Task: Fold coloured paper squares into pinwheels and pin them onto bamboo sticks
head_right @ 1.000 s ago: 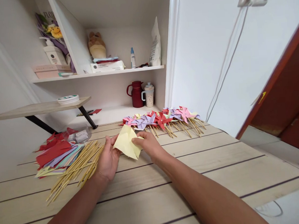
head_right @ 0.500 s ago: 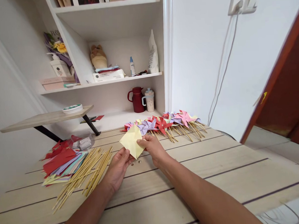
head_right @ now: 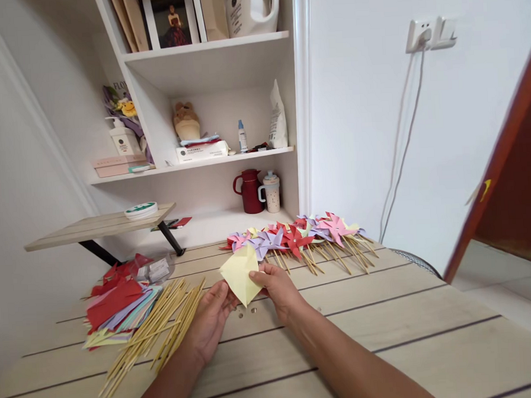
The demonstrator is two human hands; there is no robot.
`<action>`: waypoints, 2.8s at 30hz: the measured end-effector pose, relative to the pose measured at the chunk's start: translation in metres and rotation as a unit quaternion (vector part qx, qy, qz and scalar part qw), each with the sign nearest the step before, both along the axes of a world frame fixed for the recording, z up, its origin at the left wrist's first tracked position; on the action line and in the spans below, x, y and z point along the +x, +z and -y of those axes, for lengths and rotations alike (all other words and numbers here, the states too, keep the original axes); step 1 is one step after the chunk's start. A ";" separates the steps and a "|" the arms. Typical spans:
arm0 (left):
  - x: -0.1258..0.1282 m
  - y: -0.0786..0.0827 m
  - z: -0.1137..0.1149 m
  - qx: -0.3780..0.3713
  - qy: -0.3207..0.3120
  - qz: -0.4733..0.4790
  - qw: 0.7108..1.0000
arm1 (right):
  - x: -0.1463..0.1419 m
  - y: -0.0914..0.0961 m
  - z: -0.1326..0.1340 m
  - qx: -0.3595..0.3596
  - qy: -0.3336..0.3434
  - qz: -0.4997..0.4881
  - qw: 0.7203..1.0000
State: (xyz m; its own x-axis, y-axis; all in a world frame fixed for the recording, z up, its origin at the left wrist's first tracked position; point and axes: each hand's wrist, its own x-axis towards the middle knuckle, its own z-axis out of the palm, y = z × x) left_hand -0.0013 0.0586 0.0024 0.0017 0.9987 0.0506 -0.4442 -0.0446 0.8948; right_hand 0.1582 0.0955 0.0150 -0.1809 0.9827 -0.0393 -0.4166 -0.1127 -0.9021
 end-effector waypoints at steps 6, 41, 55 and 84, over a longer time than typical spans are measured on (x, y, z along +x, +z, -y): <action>0.000 -0.004 -0.003 -0.025 -0.014 0.054 0.998 | -0.009 -0.002 0.007 -0.011 0.023 -0.015 1.000; -0.001 0.003 -0.001 -0.045 -0.020 0.055 0.997 | -0.013 -0.002 0.004 0.007 -0.018 -0.006 1.000; -0.001 0.004 0.001 -0.031 -0.026 0.035 0.999 | -0.016 -0.007 0.007 0.008 -0.007 0.005 1.000; 0.012 -0.001 0.004 -0.022 0.068 -0.047 0.996 | -0.016 -0.006 0.010 0.053 -0.090 0.072 0.992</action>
State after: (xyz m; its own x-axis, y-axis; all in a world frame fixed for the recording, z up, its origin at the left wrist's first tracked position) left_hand 0.0104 0.0548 0.0015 -0.1307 0.9913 0.0125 -0.3515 -0.0581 0.9344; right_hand 0.1424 0.0857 0.0095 -0.0016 0.9986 0.0528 -0.2869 0.0502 -0.9566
